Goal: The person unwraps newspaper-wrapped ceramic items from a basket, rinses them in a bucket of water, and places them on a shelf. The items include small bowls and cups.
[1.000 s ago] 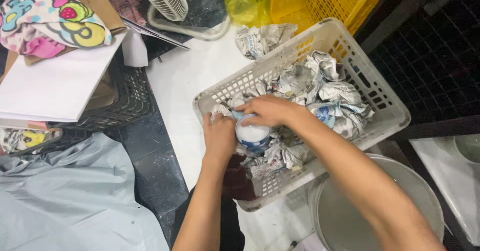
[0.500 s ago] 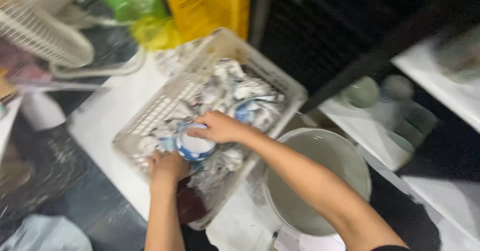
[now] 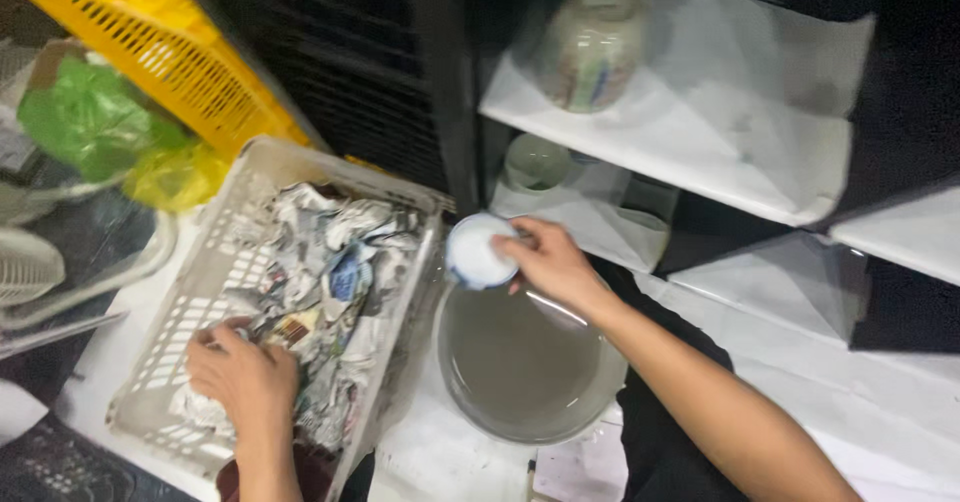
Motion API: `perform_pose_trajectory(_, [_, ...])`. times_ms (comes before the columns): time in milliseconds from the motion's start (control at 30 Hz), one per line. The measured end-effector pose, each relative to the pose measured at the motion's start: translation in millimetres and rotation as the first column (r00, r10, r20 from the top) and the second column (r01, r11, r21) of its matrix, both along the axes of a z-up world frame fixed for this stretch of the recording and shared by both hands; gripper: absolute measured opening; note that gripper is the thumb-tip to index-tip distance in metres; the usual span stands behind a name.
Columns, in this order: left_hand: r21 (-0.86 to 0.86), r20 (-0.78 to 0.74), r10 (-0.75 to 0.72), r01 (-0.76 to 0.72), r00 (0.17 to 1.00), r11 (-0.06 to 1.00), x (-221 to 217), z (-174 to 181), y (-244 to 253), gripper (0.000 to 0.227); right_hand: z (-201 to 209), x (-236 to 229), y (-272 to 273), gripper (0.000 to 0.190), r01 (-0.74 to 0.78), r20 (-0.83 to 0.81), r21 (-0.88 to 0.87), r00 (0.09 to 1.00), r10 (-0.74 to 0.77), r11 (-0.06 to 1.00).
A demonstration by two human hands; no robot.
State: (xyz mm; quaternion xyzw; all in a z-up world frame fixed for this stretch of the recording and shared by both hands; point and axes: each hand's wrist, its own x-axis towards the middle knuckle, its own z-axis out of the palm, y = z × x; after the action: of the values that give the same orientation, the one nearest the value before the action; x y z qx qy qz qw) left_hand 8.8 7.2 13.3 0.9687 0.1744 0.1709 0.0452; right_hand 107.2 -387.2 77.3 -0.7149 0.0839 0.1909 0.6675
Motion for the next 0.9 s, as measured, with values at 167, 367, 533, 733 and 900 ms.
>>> perform_pose_trajectory(167, [-0.301, 0.216, -0.424, 0.473, 0.88, 0.828, 17, 29, -110, 0.034, -23, -2, -70, 0.05, 0.251, -0.056, 0.082, 0.967, -0.247, 0.964])
perform_pose_trajectory(367, [-0.297, 0.234, -0.706, 0.74, 0.669, 0.603, 0, 29, -195, 0.032, -79, 9, -112, 0.056, 0.558, -0.134, 0.195, 0.83, -0.542, 0.807])
perform_pose_trajectory(533, [-0.408, 0.18, -0.734, 0.729, 0.655, 0.55, -2, 13, -203, 0.031, -115, 11, -112, 0.078, 0.713, -0.304, 0.33, 0.701, -0.645, 0.619])
perform_pose_trajectory(733, [-0.498, 0.119, -0.803, 0.735, 0.584, 0.46, -1, -9, -206, 0.035, -124, 18, -102, 0.088, 0.77, -0.426, 0.379, 0.637, -0.642, 0.513])
perform_pose_trajectory(900, [-0.532, 0.072, -0.816, 0.714, 0.574, 0.455, -5, -17, -207, 0.035, -139, 23, -102, 0.07, 0.83, -0.419, 0.27, 0.558, -0.716, 0.489])
